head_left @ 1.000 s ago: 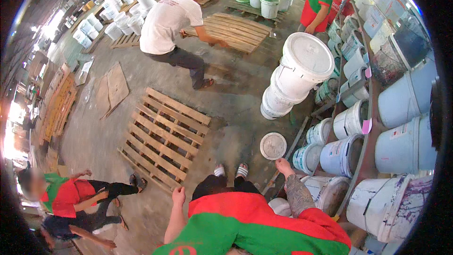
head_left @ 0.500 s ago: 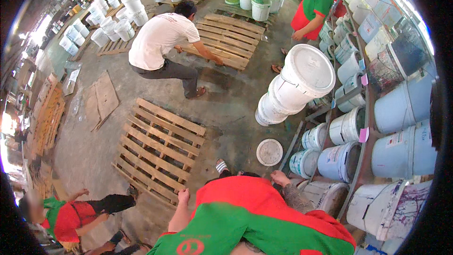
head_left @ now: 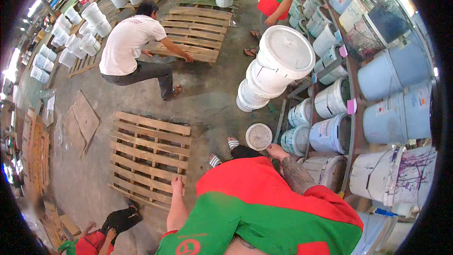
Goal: The person moves white plastic buckets from a shelf and stacks them on wooden pallets. They also handle a green bucket and a white jug, placing them among other containers. The person works alongside others in a warehouse environment.
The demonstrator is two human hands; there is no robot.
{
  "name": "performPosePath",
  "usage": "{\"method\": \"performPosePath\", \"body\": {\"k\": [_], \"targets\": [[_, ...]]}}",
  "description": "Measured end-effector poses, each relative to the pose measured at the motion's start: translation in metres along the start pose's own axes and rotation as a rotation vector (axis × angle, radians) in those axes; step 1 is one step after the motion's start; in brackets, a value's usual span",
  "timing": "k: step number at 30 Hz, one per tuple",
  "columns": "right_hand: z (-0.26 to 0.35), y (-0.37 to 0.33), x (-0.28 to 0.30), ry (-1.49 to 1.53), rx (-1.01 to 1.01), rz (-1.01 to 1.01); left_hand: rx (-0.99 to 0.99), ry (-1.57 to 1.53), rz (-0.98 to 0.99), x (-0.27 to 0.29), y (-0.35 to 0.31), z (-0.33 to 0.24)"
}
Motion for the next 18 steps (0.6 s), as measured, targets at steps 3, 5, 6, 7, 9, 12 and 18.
{"method": "performPosePath", "body": {"k": [3, 5, 6, 7, 9, 12, 18], "targets": [[0.016, 0.015, 0.013, 0.007, 0.046, -0.088, 0.041, -0.047, 0.014, -0.011, 0.003, -0.010], [0.021, 0.024, 0.020, 0.059, 0.046, -0.111, 0.103, -0.037, 0.039, -0.024, 0.003, -0.011], [0.024, 0.027, 0.021, 0.068, 0.058, -0.103, -0.022, -0.006, 0.035, -0.028, 0.004, -0.018], [0.023, 0.029, 0.023, 0.083, 0.059, -0.105, -0.037, 0.068, 0.046, -0.036, 0.004, -0.020], [0.021, 0.032, 0.023, -0.010, 0.043, -0.124, 0.039, 0.099, 0.056, -0.043, 0.003, -0.021], [0.010, 0.030, 0.014, -0.014, -0.046, -0.029, 0.074, 0.100, 0.154, -0.048, -0.002, -0.026], [-0.009, 0.010, 0.002, -0.011, -0.044, 0.031, -0.003, 0.235, 0.101, -0.032, -0.012, -0.024]]}}
Point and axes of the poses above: each hand's wrist, its own y-axis towards the middle knuckle, its own x-axis out of the back of the hand, z = x × y, the point moved 4 cm from there along y, towards the middle knuckle, and after that the axes turned 11 degrees about -x, right-handed, at the moved point
